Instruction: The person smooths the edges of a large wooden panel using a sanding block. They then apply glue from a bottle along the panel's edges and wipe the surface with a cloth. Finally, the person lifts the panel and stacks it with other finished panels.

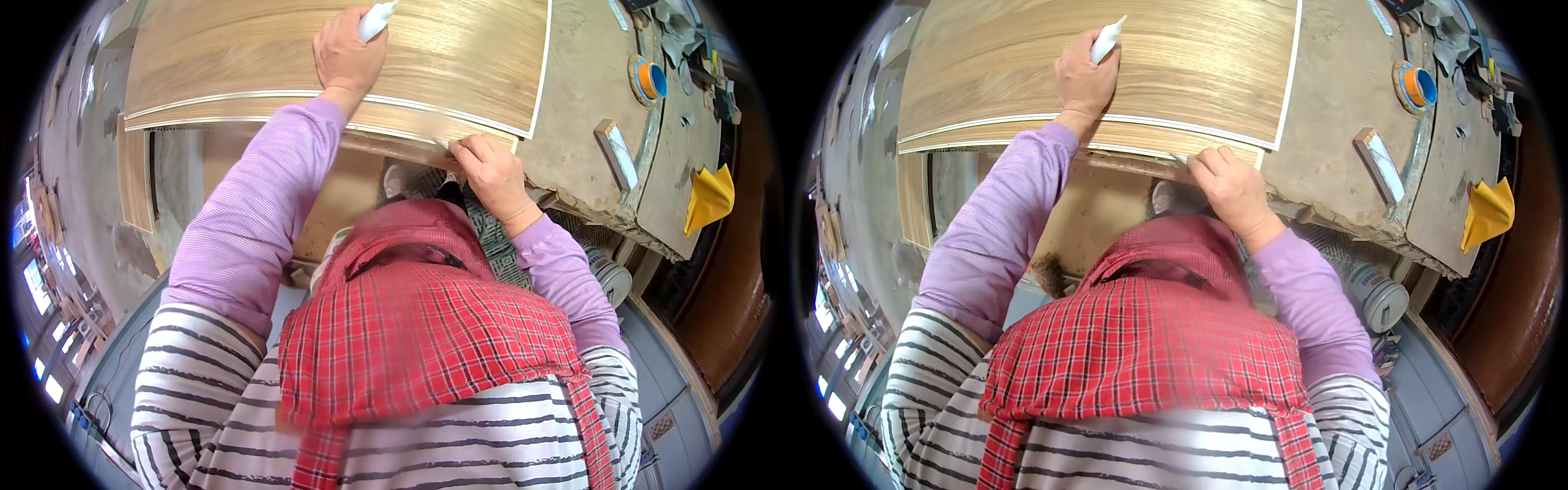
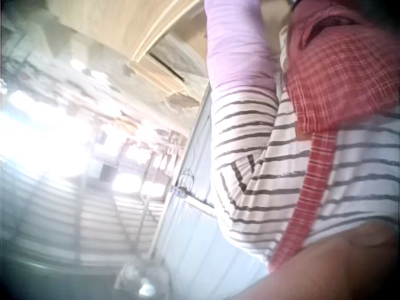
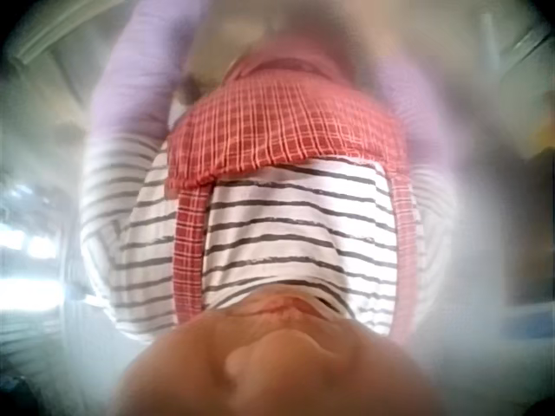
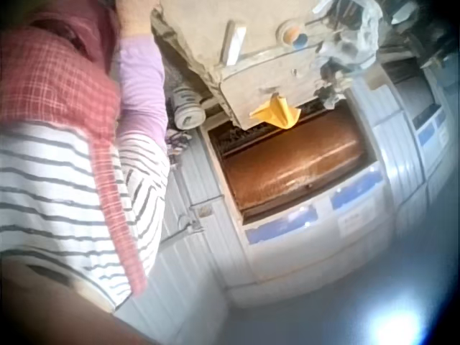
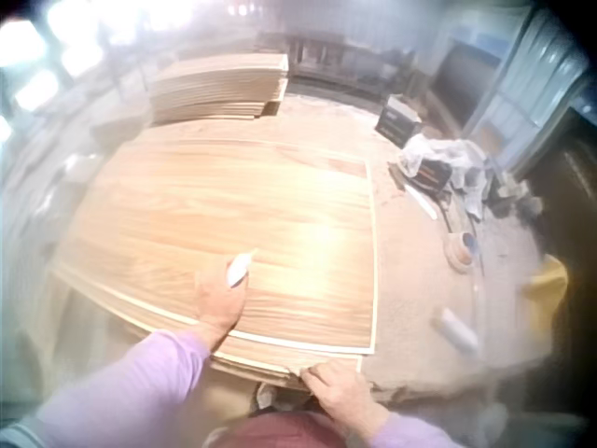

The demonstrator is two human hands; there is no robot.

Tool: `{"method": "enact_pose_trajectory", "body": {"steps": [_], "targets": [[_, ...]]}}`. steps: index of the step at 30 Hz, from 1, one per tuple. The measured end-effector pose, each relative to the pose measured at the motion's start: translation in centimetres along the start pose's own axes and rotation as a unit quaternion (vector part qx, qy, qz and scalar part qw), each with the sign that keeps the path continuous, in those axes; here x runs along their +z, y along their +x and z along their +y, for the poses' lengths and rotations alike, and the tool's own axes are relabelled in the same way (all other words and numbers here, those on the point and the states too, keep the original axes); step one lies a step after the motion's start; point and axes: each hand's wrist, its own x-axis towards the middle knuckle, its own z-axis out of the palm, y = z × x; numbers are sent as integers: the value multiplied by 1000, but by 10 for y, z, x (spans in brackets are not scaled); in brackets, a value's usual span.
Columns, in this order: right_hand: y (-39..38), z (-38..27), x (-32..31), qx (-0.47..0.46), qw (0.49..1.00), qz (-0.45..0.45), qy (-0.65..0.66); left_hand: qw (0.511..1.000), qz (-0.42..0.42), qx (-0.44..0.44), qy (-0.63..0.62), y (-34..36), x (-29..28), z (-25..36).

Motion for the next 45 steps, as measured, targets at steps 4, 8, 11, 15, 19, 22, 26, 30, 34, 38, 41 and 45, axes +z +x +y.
{"method": "enact_pose_trajectory", "body": {"steps": [4, 8, 11, 15, 19, 22, 26, 30, 34, 38, 41, 45], "targets": [[-27, 30, -15, -12, 999, 22, 37, 1000, 2, -3, -8, -1, -3, -1], [-21, 23, -12, -8, 999, 14, 41, 1000, -1, -7, -3, 0, 1, -1], [10, 0, 13, -33, 999, -1, 39, 1000, 0, 16, 11, 0, 2, 4], [-9, 16, -5, -35, 999, 15, 26, 1000, 1, 0, -6, -2, -2, -2], [-34, 32, -18, -2, 1000, 21, 18, 999, -1, -17, -28, -2, -1, 5], [-6, 10, 5, -11, 998, 42, 51, 1000, 14, 16, -18, -4, 5, 2], [-4, 11, 0, -17, 999, -3, 28, 1000, 9, 14, -5, -4, 4, -3], [-40, 37, -21, 7, 1000, 19, 20, 1000, 8, 18, 11, -4, -4, 4], [-1, 11, 11, -37, 997, 33, 55, 1000, 0, 14, -9, -4, 1, 3], [16, -5, 10, -16, 999, 25, 41, 1000, 3, 0, -9, -1, 0, 3], [-19, 25, -8, -9, 998, 50, 42, 999, 17, -4, -30, -1, -4, -1], [-17, 24, -4, 1, 998, 23, 59, 998, 32, 22, -54, 0, 3, -1]]}}
